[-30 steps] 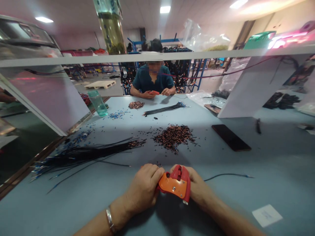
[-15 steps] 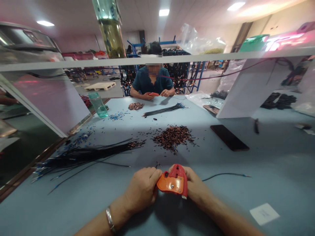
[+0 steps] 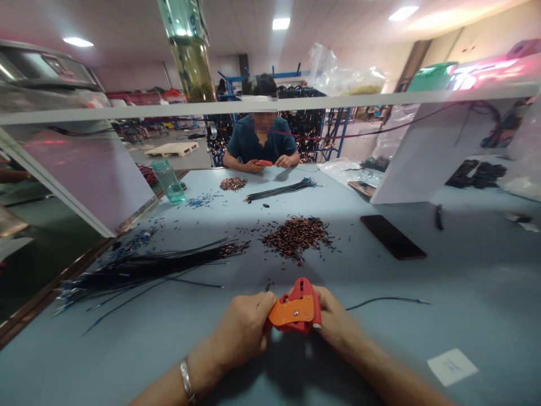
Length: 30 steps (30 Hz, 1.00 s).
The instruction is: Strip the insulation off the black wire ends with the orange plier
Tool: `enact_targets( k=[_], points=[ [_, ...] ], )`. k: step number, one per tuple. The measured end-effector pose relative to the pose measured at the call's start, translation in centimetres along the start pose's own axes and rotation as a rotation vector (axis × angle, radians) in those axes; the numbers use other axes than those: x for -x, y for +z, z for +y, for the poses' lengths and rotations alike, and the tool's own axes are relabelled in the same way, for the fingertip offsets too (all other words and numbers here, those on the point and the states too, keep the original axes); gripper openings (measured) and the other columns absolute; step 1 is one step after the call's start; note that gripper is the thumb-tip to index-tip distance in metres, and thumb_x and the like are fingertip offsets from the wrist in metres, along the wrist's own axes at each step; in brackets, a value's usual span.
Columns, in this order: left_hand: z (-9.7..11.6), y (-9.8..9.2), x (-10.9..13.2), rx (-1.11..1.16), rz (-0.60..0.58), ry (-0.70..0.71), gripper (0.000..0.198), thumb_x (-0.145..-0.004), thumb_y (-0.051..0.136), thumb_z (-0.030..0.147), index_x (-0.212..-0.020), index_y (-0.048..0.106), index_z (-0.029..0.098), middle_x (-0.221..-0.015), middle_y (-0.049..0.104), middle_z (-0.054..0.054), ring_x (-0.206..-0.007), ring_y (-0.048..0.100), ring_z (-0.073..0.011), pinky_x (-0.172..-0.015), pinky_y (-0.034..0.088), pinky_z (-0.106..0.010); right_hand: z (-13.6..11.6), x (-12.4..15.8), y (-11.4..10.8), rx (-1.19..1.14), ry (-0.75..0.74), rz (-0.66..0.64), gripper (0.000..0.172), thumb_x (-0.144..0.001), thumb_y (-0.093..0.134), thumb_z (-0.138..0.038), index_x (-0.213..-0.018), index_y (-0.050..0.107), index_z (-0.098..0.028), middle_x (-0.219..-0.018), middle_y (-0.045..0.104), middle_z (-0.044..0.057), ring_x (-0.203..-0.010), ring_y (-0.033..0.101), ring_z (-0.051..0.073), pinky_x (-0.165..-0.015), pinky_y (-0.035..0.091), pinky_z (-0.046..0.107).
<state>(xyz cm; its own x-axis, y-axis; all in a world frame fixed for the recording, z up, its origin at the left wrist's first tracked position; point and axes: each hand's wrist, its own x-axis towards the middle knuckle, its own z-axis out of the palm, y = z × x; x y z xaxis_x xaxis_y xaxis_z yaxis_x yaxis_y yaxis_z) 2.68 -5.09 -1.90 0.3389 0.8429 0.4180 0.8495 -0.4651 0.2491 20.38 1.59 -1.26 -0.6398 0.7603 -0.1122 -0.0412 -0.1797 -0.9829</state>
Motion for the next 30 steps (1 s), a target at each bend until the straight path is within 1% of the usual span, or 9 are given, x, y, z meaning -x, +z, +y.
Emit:
enact_targets(
  k=[4,8,11,15,18,21,26,28,30],
  points=[
    [-0.2,0.3,0.1,0.050,0.032,-0.035,0.015,-0.075,0.048,0.009,-0.080,0.043,0.022,-0.061,0.057,0.001,-0.049,0.051,-0.0141,-0.048,0.029,-0.026,0.1,-0.2,-0.5,0.035,-0.026,-0.040,0.012,-0.069,0.061,-0.024,-0.061,0.055,-0.018,-0.055,0.050,-0.006,-0.051,0.038,0.009,-0.051,0.032,0.021],
    [-0.6,-0.3,-0.5,0.218,0.106,-0.168,0.011,-0.080,0.050,0.018,-0.090,0.048,0.021,-0.070,0.058,0.000,-0.055,0.051,-0.0136,-0.054,0.036,-0.024,-0.3,-0.4,-1.5,0.145,-0.075,-0.030,0.017,-0.078,0.060,-0.034,-0.072,0.059,-0.018,-0.059,0.055,-0.004,-0.053,0.045,0.011,-0.052,0.036,0.022],
    [-0.7,-1.3,-1.0,0.460,0.132,-0.339,0.008,-0.084,0.052,0.024,-0.090,0.051,0.020,-0.073,0.055,0.001,-0.060,0.049,-0.0126,-0.058,0.039,-0.024,-0.6,-0.4,-2.5,0.297,-0.103,0.060,0.017,-0.083,0.055,-0.035,-0.079,0.060,-0.019,-0.065,0.059,-0.002,-0.058,0.050,0.013,-0.057,0.041,0.024],
    [-0.6,-2.0,-1.2,0.957,0.097,-0.533,0.019,-0.083,0.059,0.035,-0.086,0.052,0.017,-0.074,0.052,0.000,-0.066,0.050,-0.0130,-0.062,0.041,-0.026,-0.6,-0.2,-3.3,0.602,-0.293,0.143,0.015,-0.088,0.050,-0.030,-0.082,0.060,-0.021,-0.069,0.057,-0.001,-0.063,0.050,0.014,-0.061,0.040,0.026],
    [-0.5,-1.8,-1.1,1.245,0.131,-0.631,0.026,-0.079,0.067,0.034,-0.093,0.054,0.017,-0.078,0.053,-0.001,-0.070,0.053,-0.0139,-0.067,0.044,-0.028,-0.4,-0.2,-3.6,0.757,-0.398,0.113,0.018,-0.092,0.048,-0.025,-0.084,0.063,-0.020,-0.076,0.057,0.001,-0.067,0.052,0.015,-0.064,0.041,0.027],
    [-0.5,-1.7,-1.2,1.420,0.155,-0.695,0.032,-0.075,0.071,0.031,-0.098,0.054,0.018,-0.078,0.054,0.000,-0.070,0.054,-0.0143,-0.065,0.046,-0.028,-0.3,-0.3,-3.9,0.855,-0.395,0.017,0.023,-0.091,0.043,-0.016,-0.086,0.066,-0.019,-0.081,0.056,0.004,-0.070,0.055,0.015,-0.065,0.042,0.027],
    [-0.8,-2.1,-1.5,1.560,0.162,-0.763,0.031,-0.074,0.071,0.026,-0.097,0.051,0.019,-0.078,0.053,0.000,-0.068,0.054,-0.0140,-0.060,0.047,-0.027,-0.2,-0.2,-4.3,0.995,-0.340,-0.103,0.022,-0.088,0.045,-0.010,-0.084,0.065,-0.019,-0.081,0.058,0.004,-0.068,0.055,0.015,-0.063,0.041,0.026],
    [-0.9,-2.4,-1.6,1.555,0.182,-0.775,0.030,-0.074,0.071,0.024,-0.096,0.051,0.018,-0.078,0.054,0.000,-0.068,0.055,-0.0138,-0.060,0.048,-0.027,0.0,-0.2,-4.4,1.048,-0.329,-0.094,0.021,-0.086,0.047,-0.009,-0.080,0.064,-0.019,-0.080,0.058,0.003,-0.067,0.054,0.014,-0.063,0.040,0.025],
    [-1.0,-2.5,-1.6,1.535,0.194,-0.778,0.029,-0.074,0.070,0.023,-0.096,0.052,0.017,-0.079,0.054,-0.001,-0.068,0.055,-0.0138,-0.061,0.048,-0.027,0.5,-0.3,-4.5,1.126,-0.323,-0.041,0.020,-0.085,0.048,-0.009,-0.077,0.063,-0.019,-0.079,0.056,0.002,-0.063,0.052,0.014,-0.060,0.039,0.024]
  ],
)
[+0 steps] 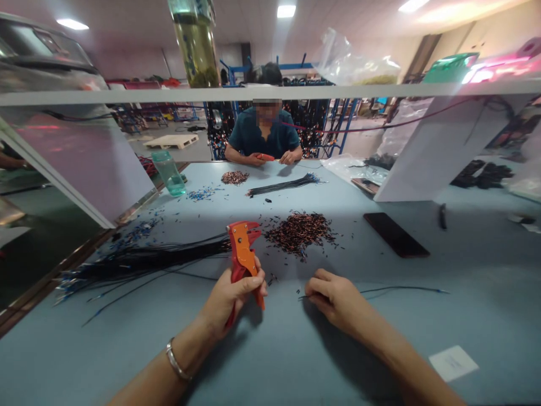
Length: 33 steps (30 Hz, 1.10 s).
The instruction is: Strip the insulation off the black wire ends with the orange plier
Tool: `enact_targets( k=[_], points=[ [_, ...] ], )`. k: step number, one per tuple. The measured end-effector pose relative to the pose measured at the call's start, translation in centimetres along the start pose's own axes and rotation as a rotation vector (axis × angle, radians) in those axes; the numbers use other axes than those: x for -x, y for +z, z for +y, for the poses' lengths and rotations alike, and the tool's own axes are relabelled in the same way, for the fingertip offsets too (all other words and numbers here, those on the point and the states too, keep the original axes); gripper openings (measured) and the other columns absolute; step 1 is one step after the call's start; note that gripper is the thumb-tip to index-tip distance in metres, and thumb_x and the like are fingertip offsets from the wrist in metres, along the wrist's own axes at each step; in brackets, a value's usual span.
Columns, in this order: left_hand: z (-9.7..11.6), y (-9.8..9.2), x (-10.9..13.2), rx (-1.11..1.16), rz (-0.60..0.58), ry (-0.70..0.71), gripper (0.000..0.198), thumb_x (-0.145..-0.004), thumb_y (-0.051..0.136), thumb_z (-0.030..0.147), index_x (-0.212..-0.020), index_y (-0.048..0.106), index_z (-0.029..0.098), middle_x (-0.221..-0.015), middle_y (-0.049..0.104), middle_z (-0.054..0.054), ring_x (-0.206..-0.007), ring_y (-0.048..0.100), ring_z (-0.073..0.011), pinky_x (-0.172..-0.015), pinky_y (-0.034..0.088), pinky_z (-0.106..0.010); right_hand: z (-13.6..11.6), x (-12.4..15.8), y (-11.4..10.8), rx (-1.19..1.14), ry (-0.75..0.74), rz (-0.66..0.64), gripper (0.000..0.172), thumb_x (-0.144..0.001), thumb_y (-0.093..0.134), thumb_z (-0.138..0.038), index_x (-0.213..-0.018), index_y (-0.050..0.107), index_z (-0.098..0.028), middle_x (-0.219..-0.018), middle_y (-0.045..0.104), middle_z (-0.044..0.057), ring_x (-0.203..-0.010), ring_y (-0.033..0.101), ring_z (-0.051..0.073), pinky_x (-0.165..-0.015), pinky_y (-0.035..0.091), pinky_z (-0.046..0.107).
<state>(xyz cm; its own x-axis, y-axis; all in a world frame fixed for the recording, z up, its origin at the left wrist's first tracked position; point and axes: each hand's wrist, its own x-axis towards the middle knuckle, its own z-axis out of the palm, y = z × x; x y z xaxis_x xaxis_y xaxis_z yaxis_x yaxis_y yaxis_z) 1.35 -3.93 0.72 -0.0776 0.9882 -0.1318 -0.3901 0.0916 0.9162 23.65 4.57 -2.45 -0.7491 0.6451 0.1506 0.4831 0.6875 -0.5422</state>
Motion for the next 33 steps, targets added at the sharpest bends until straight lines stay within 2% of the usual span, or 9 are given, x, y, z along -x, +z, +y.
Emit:
enact_targets(
  k=[5,9,15,18,22,25,30,33],
  points=[
    [-0.1,0.0,0.0,-0.017,-0.010,0.001,0.028,-0.076,0.068,0.022,-0.098,0.052,0.018,-0.078,0.054,-0.001,-0.069,0.054,-0.0149,-0.058,0.049,-0.028,1.1,-0.4,1.1,0.198,0.137,0.182,0.021,-0.086,0.046,-0.012,-0.079,0.065,-0.019,-0.082,0.058,0.005,-0.061,0.053,0.015,-0.057,0.038,0.025],
    [-0.2,0.0,-0.1,-0.003,0.012,-0.008,0.030,-0.074,0.070,0.022,-0.097,0.052,0.017,-0.078,0.054,0.000,-0.068,0.055,-0.0146,-0.059,0.048,-0.027,1.1,-0.5,0.9,0.095,0.067,0.274,0.022,-0.085,0.043,-0.009,-0.083,0.063,-0.017,-0.083,0.058,0.006,-0.061,0.054,0.014,-0.059,0.041,0.025],
    [-0.3,0.0,0.0,0.005,0.010,-0.030,0.031,-0.071,0.070,0.020,-0.097,0.052,0.017,-0.079,0.059,-0.002,-0.066,0.056,-0.0139,-0.059,0.048,-0.027,-0.4,-0.3,0.3,-0.135,-0.092,0.192,0.018,-0.088,0.045,-0.012,-0.086,0.061,-0.020,-0.081,0.061,0.003,-0.064,0.055,0.013,-0.060,0.042,0.023],
    [-0.5,0.4,0.2,0.007,-0.010,-0.069,0.035,-0.070,0.070,0.019,-0.099,0.051,0.017,-0.094,0.065,-0.008,-0.067,0.058,-0.0156,-0.058,0.049,-0.030,-1.1,-0.1,0.3,-0.219,-0.091,0.226,0.015,-0.086,0.048,-0.012,-0.087,0.060,-0.020,-0.079,0.061,0.002,-0.067,0.056,0.013,-0.062,0.043,0.023],
    [-0.7,1.0,0.7,0.079,-0.061,-0.112,0.036,-0.067,0.070,0.016,-0.099,0.053,0.015,-0.112,0.066,-0.014,-0.073,0.065,-0.0178,-0.069,0.051,-0.034,-1.9,0.0,0.4,-0.319,-0.051,0.264,0.011,-0.084,0.051,-0.012,-0.085,0.059,-0.020,-0.075,0.060,0.000,-0.065,0.055,0.013,-0.061,0.043,0.022],
    [-0.8,1.3,0.8,0.146,-0.106,-0.125,0.035,-0.067,0.070,0.014,-0.098,0.053,0.015,-0.109,0.068,-0.015,-0.080,0.067,-0.0212,-0.077,0.051,-0.037,-2.4,-0.1,0.6,-0.354,-0.052,0.262,0.009,-0.083,0.052,-0.013,-0.082,0.058,-0.020,-0.073,0.059,-0.001,-0.062,0.054,0.012,-0.059,0.042,0.022],
    [-1.2,1.2,0.8,0.164,-0.116,-0.126,0.035,-0.068,0.070,0.012,-0.099,0.055,0.015,-0.103,0.070,-0.014,-0.090,0.068,-0.0259,-0.077,0.052,-0.037,-2.8,-0.2,1.0,-0.352,-0.071,0.242,0.010,-0.084,0.051,-0.013,-0.081,0.058,-0.019,-0.073,0.060,0.000,-0.064,0.054,0.013,-0.060,0.042,0.022],
    [-1.2,0.9,0.7,0.144,-0.108,-0.117,0.035,-0.069,0.070,0.012,-0.100,0.056,0.015,-0.100,0.071,-0.013,-0.093,0.068,-0.0274,-0.078,0.052,-0.037,-2.5,-0.1,0.6,-0.302,-0.091,0.192,0.012,-0.086,0.050,-0.013,-0.084,0.059,-0.020,-0.078,0.063,0.001,-0.066,0.056,0.013,-0.061,0.042,0.022]
  ],
)
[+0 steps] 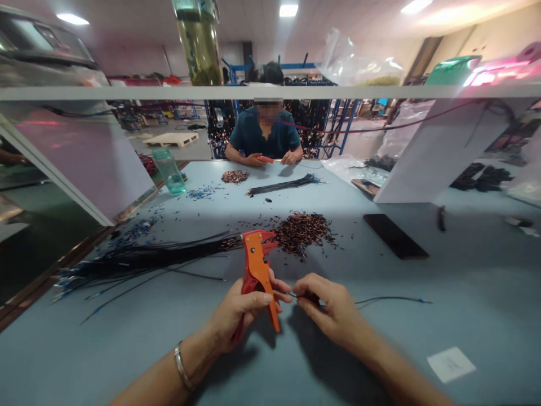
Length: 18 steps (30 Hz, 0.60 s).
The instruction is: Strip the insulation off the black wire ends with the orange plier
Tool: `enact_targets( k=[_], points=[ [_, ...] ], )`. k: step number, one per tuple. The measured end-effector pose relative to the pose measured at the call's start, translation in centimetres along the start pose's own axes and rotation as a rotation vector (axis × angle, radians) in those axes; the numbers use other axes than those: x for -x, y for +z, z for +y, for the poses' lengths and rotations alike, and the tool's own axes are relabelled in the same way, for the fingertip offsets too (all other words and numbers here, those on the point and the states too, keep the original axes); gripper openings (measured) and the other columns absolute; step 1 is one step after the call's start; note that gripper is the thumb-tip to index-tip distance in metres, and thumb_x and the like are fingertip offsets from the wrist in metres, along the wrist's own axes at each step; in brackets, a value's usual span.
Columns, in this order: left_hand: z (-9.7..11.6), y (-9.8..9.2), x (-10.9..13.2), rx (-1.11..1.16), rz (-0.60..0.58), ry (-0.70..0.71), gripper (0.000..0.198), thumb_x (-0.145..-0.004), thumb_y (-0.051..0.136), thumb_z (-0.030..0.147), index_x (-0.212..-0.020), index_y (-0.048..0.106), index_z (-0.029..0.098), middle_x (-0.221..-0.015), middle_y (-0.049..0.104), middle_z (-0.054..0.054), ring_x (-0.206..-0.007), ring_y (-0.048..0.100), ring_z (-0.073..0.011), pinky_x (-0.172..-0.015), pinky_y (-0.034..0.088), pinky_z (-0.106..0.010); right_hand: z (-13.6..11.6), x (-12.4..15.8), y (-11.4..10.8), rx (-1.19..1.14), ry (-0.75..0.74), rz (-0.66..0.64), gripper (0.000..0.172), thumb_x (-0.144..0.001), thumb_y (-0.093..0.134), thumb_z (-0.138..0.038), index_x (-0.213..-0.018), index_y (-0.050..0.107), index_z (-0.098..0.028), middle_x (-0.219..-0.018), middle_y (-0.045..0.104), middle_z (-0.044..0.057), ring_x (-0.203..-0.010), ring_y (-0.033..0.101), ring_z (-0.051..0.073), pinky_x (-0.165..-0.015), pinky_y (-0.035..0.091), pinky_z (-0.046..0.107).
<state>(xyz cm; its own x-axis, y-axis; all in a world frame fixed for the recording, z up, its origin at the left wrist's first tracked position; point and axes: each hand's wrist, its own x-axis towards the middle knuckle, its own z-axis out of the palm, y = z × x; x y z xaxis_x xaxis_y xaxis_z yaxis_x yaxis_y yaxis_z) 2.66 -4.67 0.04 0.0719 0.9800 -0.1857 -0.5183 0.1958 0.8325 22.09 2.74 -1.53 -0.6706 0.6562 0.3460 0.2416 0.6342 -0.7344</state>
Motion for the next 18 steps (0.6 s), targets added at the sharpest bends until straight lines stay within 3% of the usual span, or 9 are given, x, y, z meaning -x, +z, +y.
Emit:
enact_targets(
  k=[7,11,15,18],
  points=[
    [1.0,-0.4,-0.2,-0.041,0.081,-0.004,0.030,-0.072,0.067,0.015,-0.100,0.056,0.014,-0.099,0.072,-0.013,-0.088,0.069,-0.0239,-0.079,0.053,-0.035,1.4,-0.1,-3.7,0.194,0.066,-0.244,0.017,-0.089,0.049,-0.018,-0.079,0.064,-0.021,-0.072,0.064,0.000,-0.063,0.055,0.013,-0.062,0.039,0.023],
    [1.4,-0.4,-0.3,-0.054,0.130,-0.027,0.032,-0.069,0.069,0.015,-0.098,0.056,0.015,-0.102,0.071,-0.012,-0.076,0.067,-0.0197,-0.071,0.054,-0.034,1.9,0.0,-4.2,0.354,0.131,-0.384,0.019,-0.083,0.052,-0.013,-0.069,0.063,-0.020,-0.065,0.064,-0.001,-0.058,0.053,0.012,-0.055,0.031,0.023],
    [1.7,-0.7,-0.4,-0.015,0.150,0.011,0.031,-0.068,0.070,0.016,-0.096,0.057,0.015,-0.094,0.072,-0.010,-0.071,0.066,-0.0183,-0.070,0.053,-0.033,2.3,0.0,-3.8,0.626,0.287,-0.262,0.019,-0.075,0.056,-0.015,-0.057,0.059,-0.019,-0.055,0.060,0.001,-0.050,0.049,0.013,-0.049,0.018,0.026],
    [1.8,-0.9,-0.5,0.008,0.172,0.025,0.029,-0.068,0.070,0.016,-0.095,0.059,0.015,-0.088,0.072,-0.009,-0.071,0.067,-0.0187,-0.071,0.052,-0.033,2.5,-0.2,-3.7,0.680,0.371,-0.129,0.021,-0.078,0.051,-0.017,-0.059,0.060,-0.019,-0.054,0.059,0.003,-0.049,0.048,0.014,-0.048,0.015,0.027]
  ],
)
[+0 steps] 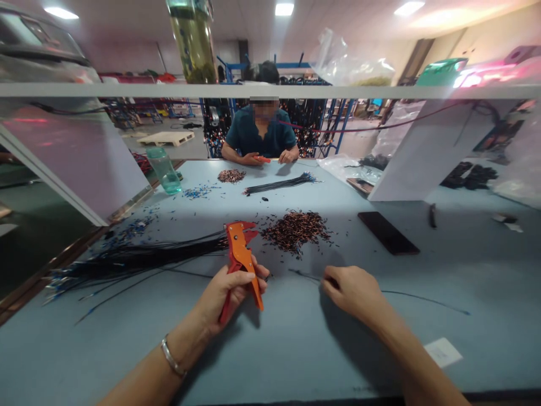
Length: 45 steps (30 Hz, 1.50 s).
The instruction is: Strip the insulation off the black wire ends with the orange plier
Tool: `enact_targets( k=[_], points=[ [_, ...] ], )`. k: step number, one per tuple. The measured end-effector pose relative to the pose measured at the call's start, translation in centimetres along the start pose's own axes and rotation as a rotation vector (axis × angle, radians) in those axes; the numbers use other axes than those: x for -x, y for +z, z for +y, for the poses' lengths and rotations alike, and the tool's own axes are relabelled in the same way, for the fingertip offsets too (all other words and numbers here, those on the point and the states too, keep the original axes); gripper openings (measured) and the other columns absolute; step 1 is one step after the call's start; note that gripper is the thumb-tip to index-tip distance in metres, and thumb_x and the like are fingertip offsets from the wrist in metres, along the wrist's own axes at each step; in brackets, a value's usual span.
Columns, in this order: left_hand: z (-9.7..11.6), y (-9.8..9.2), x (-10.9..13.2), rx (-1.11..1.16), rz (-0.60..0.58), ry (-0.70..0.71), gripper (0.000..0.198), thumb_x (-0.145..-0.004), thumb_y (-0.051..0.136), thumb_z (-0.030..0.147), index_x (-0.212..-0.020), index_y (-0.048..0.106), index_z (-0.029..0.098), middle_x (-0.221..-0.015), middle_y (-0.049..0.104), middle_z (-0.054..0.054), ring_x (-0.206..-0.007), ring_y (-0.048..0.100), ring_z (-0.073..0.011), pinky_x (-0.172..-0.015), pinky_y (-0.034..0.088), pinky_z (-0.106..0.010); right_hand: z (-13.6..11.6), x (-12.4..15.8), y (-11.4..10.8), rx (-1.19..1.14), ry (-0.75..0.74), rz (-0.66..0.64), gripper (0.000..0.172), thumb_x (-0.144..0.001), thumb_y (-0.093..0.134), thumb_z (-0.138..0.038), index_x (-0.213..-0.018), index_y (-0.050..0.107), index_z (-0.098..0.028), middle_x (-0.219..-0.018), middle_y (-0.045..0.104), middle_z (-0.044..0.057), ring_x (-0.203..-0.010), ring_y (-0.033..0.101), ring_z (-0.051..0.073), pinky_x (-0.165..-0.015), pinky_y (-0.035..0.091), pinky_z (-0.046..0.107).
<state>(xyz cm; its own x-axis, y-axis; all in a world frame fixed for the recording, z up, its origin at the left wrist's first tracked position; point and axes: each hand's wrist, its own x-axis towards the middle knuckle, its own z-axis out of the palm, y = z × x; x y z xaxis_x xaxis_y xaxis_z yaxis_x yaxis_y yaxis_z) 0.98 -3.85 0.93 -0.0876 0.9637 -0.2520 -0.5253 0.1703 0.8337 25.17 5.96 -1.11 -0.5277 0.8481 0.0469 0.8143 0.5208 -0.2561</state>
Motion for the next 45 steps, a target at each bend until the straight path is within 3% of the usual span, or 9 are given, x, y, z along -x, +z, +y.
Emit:
enact_targets(
  k=[2,6,11,15,20,27,34,41,45],
  points=[
    [0.1,-0.1,-0.1,0.013,0.025,0.007,0.029,-0.068,0.070,0.015,-0.095,0.059,0.014,-0.087,0.072,-0.009,-0.070,0.067,-0.0193,-0.072,0.052,-0.034,-0.2,0.0,-0.2,-0.022,0.009,0.027,0.023,-0.081,0.049,-0.020,-0.062,0.061,-0.020,-0.054,0.058,0.002,-0.049,0.048,0.014,-0.048,0.019,0.026],
    [0.7,-0.1,-0.1,0.052,0.055,0.042,0.030,-0.067,0.070,0.013,-0.095,0.058,0.015,-0.084,0.072,-0.008,-0.070,0.067,-0.0200,-0.072,0.052,-0.034,-1.6,0.4,-0.1,-0.226,-0.190,-0.017,0.022,-0.083,0.049,-0.021,-0.065,0.061,-0.020,-0.055,0.059,-0.002,-0.052,0.051,0.012,-0.053,0.030,0.022],
    [1.3,-0.2,-0.1,0.080,0.084,0.086,0.030,-0.066,0.069,0.011,-0.093,0.058,0.015,-0.082,0.071,-0.006,-0.069,0.066,-0.0181,-0.073,0.052,-0.032,-4.8,0.9,1.5,-0.185,-0.327,-0.014,0.019,-0.080,0.052,-0.015,-0.063,0.060,-0.020,-0.059,0.065,-0.001,-0.053,0.053,0.012,-0.053,0.027,0.023],
    [1.1,-0.2,-0.1,0.084,0.093,0.090,0.029,-0.066,0.069,0.011,-0.093,0.058,0.015,-0.082,0.071,-0.006,-0.070,0.066,-0.0184,-0.073,0.053,-0.033,-6.1,0.2,2.4,0.008,-0.201,0.031,0.015,-0.077,0.056,-0.018,-0.062,0.061,-0.019,-0.061,0.069,0.002,-0.053,0.057,0.013,-0.050,0.019,0.027],
    [1.0,-0.2,-0.2,0.090,0.081,0.083,0.029,-0.066,0.069,0.012,-0.092,0.058,0.015,-0.081,0.071,-0.006,-0.069,0.066,-0.0186,-0.072,0.052,-0.033,-4.5,-1.1,2.1,0.077,0.050,0.151,0.025,-0.084,0.047,-0.020,-0.065,0.063,-0.018,-0.063,0.071,0.009,-0.054,0.060,0.018,-0.050,0.013,0.029],
    [1.1,-0.2,-0.3,0.083,0.112,0.093,0.029,-0.064,0.070,0.011,-0.091,0.058,0.015,-0.079,0.071,-0.005,-0.069,0.066,-0.0183,-0.073,0.052,-0.033,-5.2,0.1,2.2,0.021,-0.116,0.090,0.017,-0.079,0.057,-0.024,-0.063,0.063,-0.022,-0.060,0.069,0.000,-0.056,0.062,0.013,-0.052,0.027,0.023],
    [0.4,-0.2,-0.4,0.039,0.092,0.045,0.029,-0.065,0.070,0.013,-0.092,0.058,0.015,-0.081,0.071,-0.006,-0.069,0.067,-0.0195,-0.071,0.051,-0.032,-2.2,-1.3,1.3,0.107,0.190,0.185,0.027,-0.085,0.047,-0.021,-0.065,0.064,-0.019,-0.060,0.068,0.007,-0.054,0.060,0.018,-0.048,0.018,0.026],
    [-0.2,-0.5,-0.5,0.018,0.056,0.028,0.027,-0.068,0.069,0.014,-0.092,0.057,0.015,-0.082,0.071,-0.006,-0.070,0.067,-0.0197,-0.070,0.051,-0.032,-2.7,-0.7,1.0,0.034,0.011,0.081,0.018,-0.079,0.058,-0.024,-0.062,0.065,-0.022,-0.059,0.067,0.000,-0.057,0.061,0.014,-0.051,0.026,0.023],
    [-0.2,-0.5,-0.6,0.024,0.055,0.031,0.028,-0.067,0.070,0.014,-0.092,0.058,0.015,-0.082,0.071,-0.006,-0.069,0.067,-0.0195,-0.071,0.051,-0.032,-1.7,-1.2,0.9,0.082,0.167,0.129,0.024,-0.082,0.051,-0.021,-0.062,0.064,-0.020,-0.059,0.067,0.007,-0.053,0.059,0.019,-0.048,0.019,0.026]
  ],
)
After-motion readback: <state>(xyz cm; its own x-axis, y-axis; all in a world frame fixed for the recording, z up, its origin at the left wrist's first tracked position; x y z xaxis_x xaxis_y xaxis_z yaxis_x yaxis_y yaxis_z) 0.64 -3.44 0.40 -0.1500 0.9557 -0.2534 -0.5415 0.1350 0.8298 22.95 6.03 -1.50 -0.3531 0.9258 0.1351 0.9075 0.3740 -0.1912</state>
